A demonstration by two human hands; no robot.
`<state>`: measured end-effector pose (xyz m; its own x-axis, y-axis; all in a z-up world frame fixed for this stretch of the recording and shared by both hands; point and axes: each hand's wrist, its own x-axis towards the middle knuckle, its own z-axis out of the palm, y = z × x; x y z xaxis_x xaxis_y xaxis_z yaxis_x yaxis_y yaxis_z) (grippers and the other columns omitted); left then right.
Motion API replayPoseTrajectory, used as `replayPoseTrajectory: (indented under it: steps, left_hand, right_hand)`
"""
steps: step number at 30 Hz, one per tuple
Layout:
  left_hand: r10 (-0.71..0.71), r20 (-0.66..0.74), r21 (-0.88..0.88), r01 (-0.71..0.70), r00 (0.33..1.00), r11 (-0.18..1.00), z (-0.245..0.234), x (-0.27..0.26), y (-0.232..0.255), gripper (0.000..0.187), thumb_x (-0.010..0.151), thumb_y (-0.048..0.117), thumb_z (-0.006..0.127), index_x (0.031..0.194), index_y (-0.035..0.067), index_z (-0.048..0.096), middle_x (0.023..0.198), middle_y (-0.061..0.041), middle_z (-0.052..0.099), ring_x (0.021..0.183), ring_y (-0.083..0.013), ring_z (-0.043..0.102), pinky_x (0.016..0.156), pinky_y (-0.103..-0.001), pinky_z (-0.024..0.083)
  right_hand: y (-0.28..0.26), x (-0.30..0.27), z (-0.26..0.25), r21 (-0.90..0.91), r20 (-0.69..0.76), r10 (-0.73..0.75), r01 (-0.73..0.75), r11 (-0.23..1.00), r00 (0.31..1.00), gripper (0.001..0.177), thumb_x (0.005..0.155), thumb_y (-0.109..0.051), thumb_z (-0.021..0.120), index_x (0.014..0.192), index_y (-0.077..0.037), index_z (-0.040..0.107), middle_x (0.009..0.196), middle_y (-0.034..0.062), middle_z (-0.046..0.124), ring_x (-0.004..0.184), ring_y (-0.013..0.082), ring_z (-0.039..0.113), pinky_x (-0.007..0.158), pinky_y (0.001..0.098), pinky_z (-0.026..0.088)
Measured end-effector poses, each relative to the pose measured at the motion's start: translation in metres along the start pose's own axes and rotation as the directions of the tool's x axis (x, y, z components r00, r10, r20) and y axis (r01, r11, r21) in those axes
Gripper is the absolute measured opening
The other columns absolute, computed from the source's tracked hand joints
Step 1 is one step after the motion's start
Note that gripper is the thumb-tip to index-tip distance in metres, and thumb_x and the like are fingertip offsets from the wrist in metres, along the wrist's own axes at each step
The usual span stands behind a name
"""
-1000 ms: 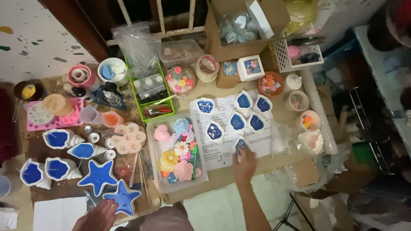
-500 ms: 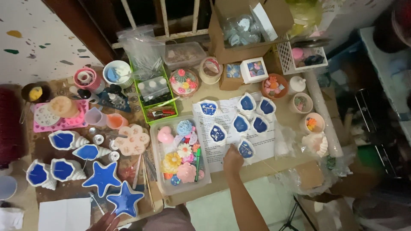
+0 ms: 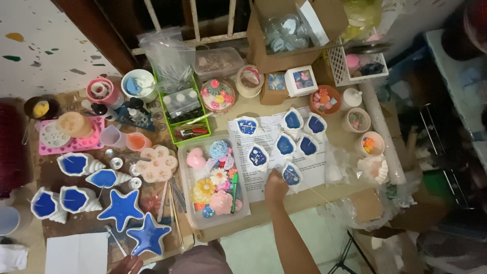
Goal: Apply heat with a heat gun to smooth wax and add decorative beads into candle molds.
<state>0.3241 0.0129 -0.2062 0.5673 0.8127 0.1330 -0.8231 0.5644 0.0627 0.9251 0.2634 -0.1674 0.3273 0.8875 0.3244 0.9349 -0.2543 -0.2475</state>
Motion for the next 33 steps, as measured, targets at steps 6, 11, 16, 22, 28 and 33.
replayPoseTrajectory:
  steps: [6,11,16,22,28,33]
  left_hand:
    - [0.359,-0.893,0.425,0.251,0.27,0.87,-0.022,0.0,-0.021,0.054,0.102,0.027,0.055,0.146,-0.003,0.046,0.15,-0.025,0.051,0.141,-0.0418,0.048,0.114,-0.053,0.039]
    - [0.183,-0.893,0.251,0.117,0.411,0.961,-0.045,0.038,-0.05,0.052,0.087,0.043,0.053,0.132,0.018,0.059,0.127,-0.012,0.069,0.114,-0.0333,0.068,0.092,-0.056,0.057]
    - [-0.033,-0.927,0.217,0.607,0.373,0.764,0.067,0.155,-0.105,0.051,0.093,0.032,0.062,0.138,0.009,0.066,0.112,-0.008,0.073,0.077,-0.0183,0.062,0.062,-0.03,0.045]
    - [0.018,-0.922,0.299,0.684,0.386,0.666,0.121,0.206,-0.128,0.047,0.095,0.034,0.065,0.131,0.004,0.072,0.107,-0.011,0.076,0.077,-0.0175,0.062,0.061,-0.028,0.045]
    - [0.15,-0.86,0.355,0.361,0.488,0.863,0.051,0.13,-0.082,0.045,0.094,0.029,0.062,0.128,-0.001,0.066,0.106,-0.017,0.072,0.078,-0.0221,0.062,0.067,-0.035,0.052]
    - [0.259,-0.928,0.357,0.445,0.267,0.821,0.033,0.076,-0.036,0.05,0.093,0.032,0.061,0.131,-0.001,0.063,0.111,-0.014,0.072,0.09,-0.0237,0.066,0.077,-0.04,0.049]
  right_hand:
    - [-0.021,0.005,-0.031,0.093,-0.014,0.027,-0.025,0.995,1.0,0.009,0.091,-0.014,0.071,0.092,-0.006,0.07,0.076,0.0131,0.071,0.068,0.0333,0.071,0.058,0.0442,0.056]
    - [-0.075,-0.023,-0.105,0.512,0.147,0.163,-0.216,0.831,0.976,0.013,0.085,-0.016,0.075,0.093,-0.008,0.068,0.067,0.0102,0.069,0.059,0.0289,0.069,0.057,0.0417,0.053]
    - [-0.139,-0.097,-0.175,0.784,0.367,-0.304,-0.117,0.61,0.879,0.012,0.085,-0.01,0.076,0.095,-0.011,0.069,0.072,0.0066,0.07,0.062,0.0196,0.071,0.059,0.033,0.055]
    - [-0.096,-0.129,-0.117,0.769,0.604,-0.009,-0.58,0.269,0.797,0.01,0.09,-0.014,0.069,0.087,-0.004,0.069,0.069,0.0036,0.062,0.062,0.0141,0.06,0.058,0.0305,0.05]
    - [0.035,-0.039,-0.105,0.594,0.146,0.487,-0.47,0.652,0.861,0.012,0.087,-0.011,0.072,0.096,-0.003,0.071,0.075,0.0091,0.072,0.065,0.0143,0.065,0.064,0.0312,0.054]
    - [0.064,-0.019,-0.091,0.453,0.176,0.414,-0.447,0.772,0.893,0.018,0.088,-0.018,0.074,0.102,-0.005,0.074,0.071,0.0107,0.071,0.061,0.022,0.067,0.062,0.037,0.054]
